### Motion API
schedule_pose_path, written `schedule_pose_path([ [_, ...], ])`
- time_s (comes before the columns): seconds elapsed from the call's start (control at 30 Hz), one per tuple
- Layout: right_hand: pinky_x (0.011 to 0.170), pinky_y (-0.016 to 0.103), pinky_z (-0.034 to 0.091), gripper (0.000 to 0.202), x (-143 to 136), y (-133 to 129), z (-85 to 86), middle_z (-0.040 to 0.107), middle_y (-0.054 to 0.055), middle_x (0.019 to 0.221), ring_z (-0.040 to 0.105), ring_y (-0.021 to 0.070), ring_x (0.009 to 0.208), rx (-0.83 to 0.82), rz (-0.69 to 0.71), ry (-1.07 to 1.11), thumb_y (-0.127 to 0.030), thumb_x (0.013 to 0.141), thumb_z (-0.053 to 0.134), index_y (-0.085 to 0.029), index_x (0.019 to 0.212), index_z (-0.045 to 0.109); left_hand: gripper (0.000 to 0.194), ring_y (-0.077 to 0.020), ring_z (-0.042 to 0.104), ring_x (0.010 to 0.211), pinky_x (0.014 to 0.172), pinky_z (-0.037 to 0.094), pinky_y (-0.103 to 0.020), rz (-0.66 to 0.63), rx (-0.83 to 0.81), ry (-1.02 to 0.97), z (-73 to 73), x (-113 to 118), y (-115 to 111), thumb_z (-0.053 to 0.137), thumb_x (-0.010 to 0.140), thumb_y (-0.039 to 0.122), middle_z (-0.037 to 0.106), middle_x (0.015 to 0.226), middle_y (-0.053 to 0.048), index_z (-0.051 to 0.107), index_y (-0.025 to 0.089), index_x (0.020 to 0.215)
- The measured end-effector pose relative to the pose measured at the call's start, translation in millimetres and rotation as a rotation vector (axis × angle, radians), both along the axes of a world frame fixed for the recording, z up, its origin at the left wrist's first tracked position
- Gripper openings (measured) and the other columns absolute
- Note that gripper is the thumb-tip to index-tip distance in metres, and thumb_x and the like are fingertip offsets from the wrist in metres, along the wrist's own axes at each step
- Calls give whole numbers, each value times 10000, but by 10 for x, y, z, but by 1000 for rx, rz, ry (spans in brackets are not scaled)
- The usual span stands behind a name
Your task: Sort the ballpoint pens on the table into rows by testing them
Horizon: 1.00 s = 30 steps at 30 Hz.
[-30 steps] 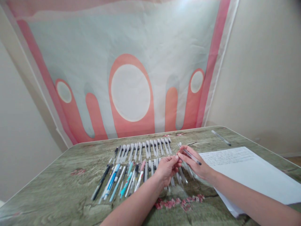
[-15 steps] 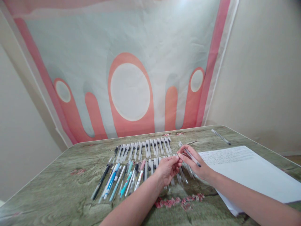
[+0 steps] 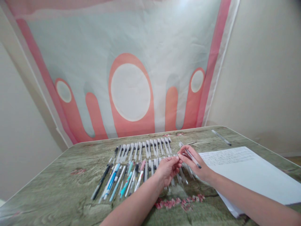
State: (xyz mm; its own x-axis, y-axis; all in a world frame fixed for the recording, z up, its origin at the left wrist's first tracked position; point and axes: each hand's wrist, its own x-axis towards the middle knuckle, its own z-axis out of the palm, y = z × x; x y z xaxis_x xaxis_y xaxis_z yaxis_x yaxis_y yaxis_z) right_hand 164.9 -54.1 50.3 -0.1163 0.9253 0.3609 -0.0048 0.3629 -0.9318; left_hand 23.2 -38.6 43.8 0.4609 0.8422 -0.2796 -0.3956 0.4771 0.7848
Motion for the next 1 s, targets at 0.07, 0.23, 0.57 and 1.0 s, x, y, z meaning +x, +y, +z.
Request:
schedule_pose_path([
  [0.07,724,296,419,181,3,-3,6,514,16,837,509,152,776,2,-5,-5,-325,771,540,-225,888,444,225,-41,519,541,470,386,-131,8,1,1,-8,3,2,659,648,296,607,703,-31,619,96,742],
  [0.23,721,295,418,165,5,-5,1,508,14,841,509,149,777,12,10,-9,-306,785,524,-222,899,440,200,-41,515,516,464,375,-139,11,-2,15,6,5,5,653,654,283,615,679,-33,617,98,724],
  [0.57,722,285,414,179,4,3,-32,520,4,843,516,143,776,-3,-3,9,-286,777,545,-228,919,452,198,-47,504,507,482,365,-159,47,-22,49,33,20,-2,673,622,276,595,640,-15,598,113,707],
  [1.0,673,305,436,424,16,67,-98,589,25,777,527,148,700,-128,-84,185,-470,820,398,-223,1153,485,229,-60,507,543,520,354,-187,133,46,19,-11,-23,75,648,640,318,558,667,-6,538,129,709],
])
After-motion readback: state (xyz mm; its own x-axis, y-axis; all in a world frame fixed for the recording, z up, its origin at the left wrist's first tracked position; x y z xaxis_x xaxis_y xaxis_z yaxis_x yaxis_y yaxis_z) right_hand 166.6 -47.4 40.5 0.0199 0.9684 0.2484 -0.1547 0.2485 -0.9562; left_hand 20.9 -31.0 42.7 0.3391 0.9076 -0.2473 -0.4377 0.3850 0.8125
